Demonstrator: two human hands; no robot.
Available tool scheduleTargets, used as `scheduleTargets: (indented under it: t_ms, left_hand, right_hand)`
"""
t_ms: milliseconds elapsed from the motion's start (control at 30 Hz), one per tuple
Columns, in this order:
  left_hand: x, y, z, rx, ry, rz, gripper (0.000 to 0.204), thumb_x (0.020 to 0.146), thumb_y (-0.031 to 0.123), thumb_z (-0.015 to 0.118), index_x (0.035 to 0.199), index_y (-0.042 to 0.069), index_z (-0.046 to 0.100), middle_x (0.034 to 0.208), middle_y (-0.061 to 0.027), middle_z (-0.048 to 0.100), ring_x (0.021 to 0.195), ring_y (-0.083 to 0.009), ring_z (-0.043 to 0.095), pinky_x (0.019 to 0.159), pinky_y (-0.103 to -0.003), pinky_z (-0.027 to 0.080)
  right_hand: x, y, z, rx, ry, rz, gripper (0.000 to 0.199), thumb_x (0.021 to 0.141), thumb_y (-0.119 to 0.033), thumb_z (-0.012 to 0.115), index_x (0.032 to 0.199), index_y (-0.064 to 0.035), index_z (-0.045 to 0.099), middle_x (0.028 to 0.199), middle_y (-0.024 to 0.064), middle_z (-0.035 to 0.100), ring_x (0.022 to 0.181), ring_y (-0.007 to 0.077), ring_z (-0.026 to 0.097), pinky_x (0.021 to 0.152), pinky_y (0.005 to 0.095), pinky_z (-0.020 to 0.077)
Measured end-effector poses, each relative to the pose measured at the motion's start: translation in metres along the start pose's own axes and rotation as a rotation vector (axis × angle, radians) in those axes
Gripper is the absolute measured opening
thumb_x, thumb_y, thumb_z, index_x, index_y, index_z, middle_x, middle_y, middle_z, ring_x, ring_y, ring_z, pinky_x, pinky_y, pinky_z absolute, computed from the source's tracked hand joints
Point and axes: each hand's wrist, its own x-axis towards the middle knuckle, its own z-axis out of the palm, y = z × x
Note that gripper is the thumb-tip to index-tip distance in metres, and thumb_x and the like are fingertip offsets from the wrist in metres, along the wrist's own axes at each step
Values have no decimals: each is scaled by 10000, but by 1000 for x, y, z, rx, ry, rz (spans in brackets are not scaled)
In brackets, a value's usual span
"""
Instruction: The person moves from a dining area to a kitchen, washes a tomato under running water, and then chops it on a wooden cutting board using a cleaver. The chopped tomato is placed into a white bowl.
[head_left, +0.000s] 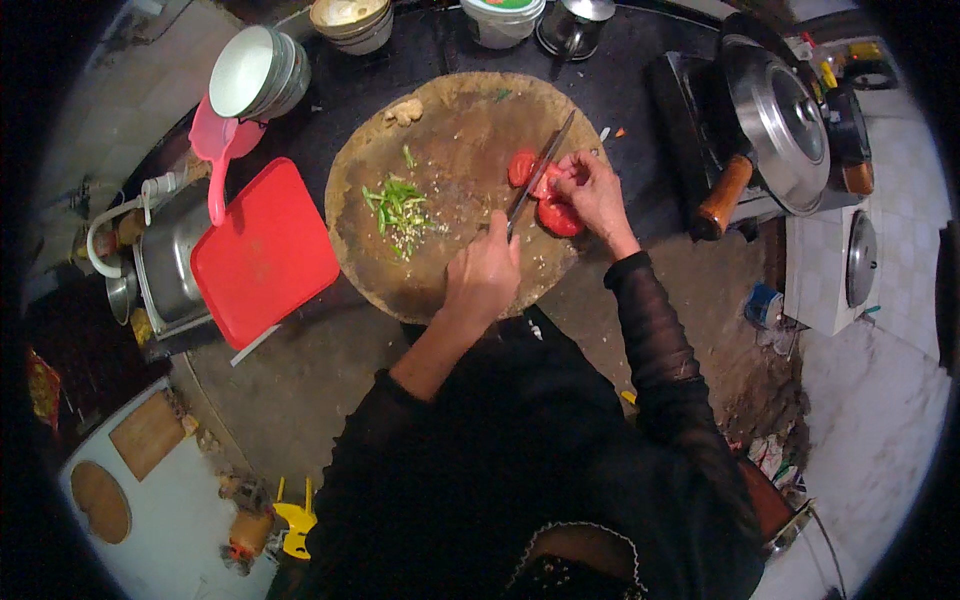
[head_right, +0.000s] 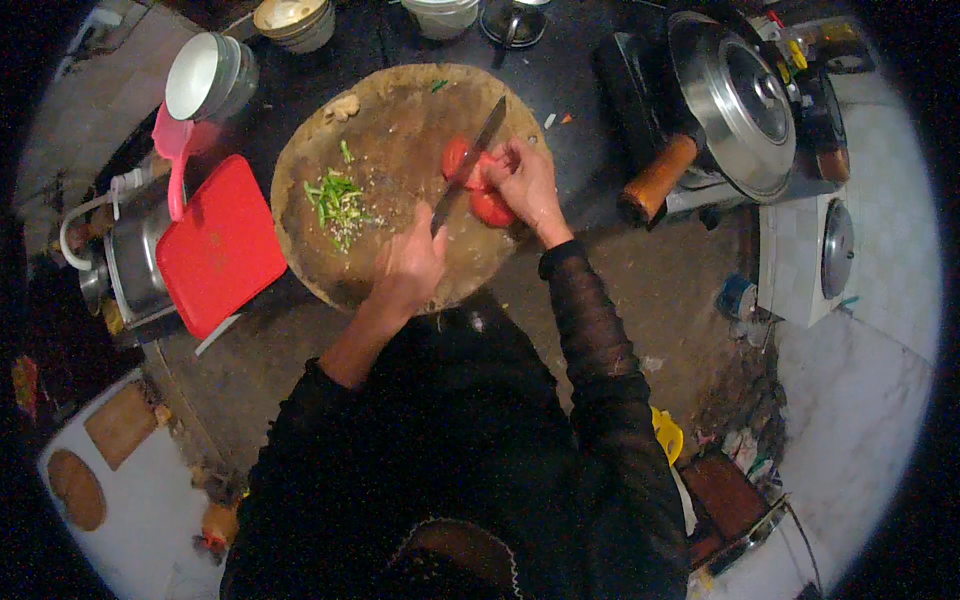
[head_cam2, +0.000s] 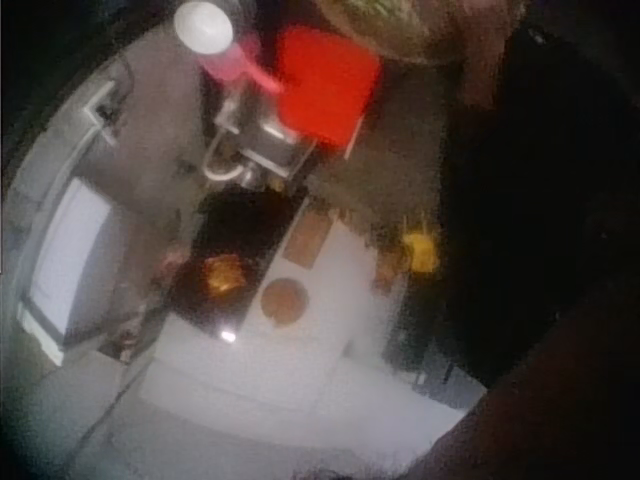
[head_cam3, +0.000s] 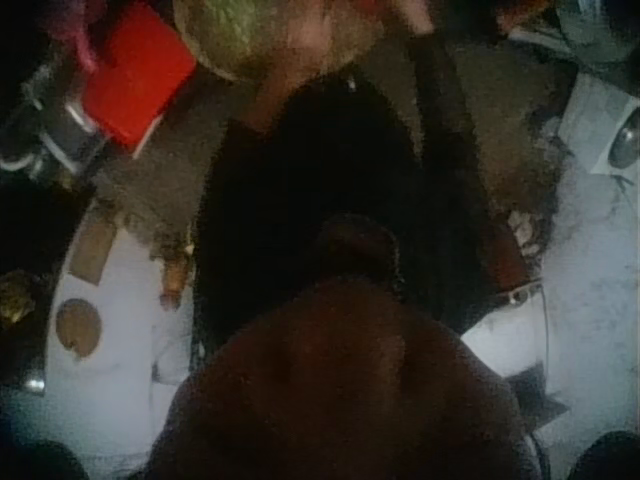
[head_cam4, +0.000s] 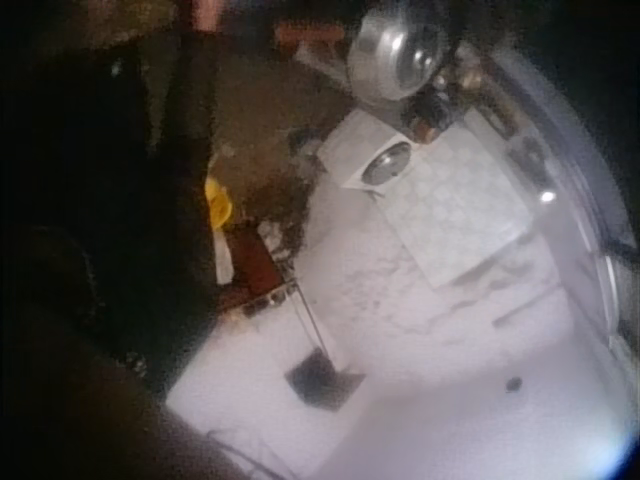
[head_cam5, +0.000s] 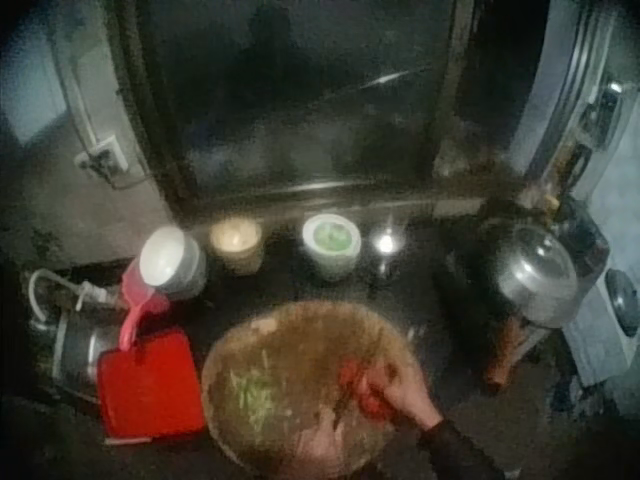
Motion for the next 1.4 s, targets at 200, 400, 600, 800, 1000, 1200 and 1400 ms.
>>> scheduleTargets:
  t_ms: [200,400,600,800,1000,1200,1400]
  left_hand:
    - [-15,-10,-5,-96,88,79,289,966,279,560,1109,52,453,844,-272,655,827,-498,630,720,-597,478]
    - [-24,-5,-8,-16,-11,17,293,966,272,557,1122,53,441,865,-265,660,823,-495,631,706,-590,488]
    - [-2,-8,-5,-41,-55,47,299,962,252,548,1153,52,434,849,-273,659,811,-498,630,685,-604,473]
    - [-18,-18,-29,-181,139,20,294,942,260,610,1139,65,511,824,-270,649,813,-491,624,689,-556,477]
    - [-20,-26,-45,-352,201,43,292,939,206,595,1138,28,477,850,-295,641,831,-525,599,696,-573,457]
    - [-24,-37,-37,-374,339,94,232,949,227,613,1053,45,513,727,-203,611,695,-425,630,609,-479,467]
    - [-24,-42,-27,-333,279,29,269,943,241,614,1093,45,507,750,-233,628,722,-456,630,629,-519,473]
  right_hand:
    - [-5,0,-3,46,56,38,178,806,-69,732,938,-26,621,809,24,662,745,87,610,698,260,503]
    - [-8,1,-2,-7,97,22,153,814,-53,720,903,-31,597,799,2,639,746,71,588,686,252,489]
    - [-2,11,-5,12,22,33,223,813,-17,709,1015,-29,614,878,-1,638,778,68,596,719,250,507]
    - [19,-8,-36,-200,-329,-479,634,759,45,674,1347,-139,524,1289,102,555,998,252,643,858,346,537]
    - [54,-36,-27,-568,-680,-634,813,643,60,652,1382,-247,507,1422,85,444,1096,400,597,865,460,518]
    - [58,-27,-20,-535,-631,-582,599,664,-31,712,1241,-146,598,1265,152,528,1059,416,600,847,459,514]
    - [30,-19,-8,-407,-267,-327,510,690,-114,771,1170,-103,600,1053,160,565,1003,366,605,847,415,499]
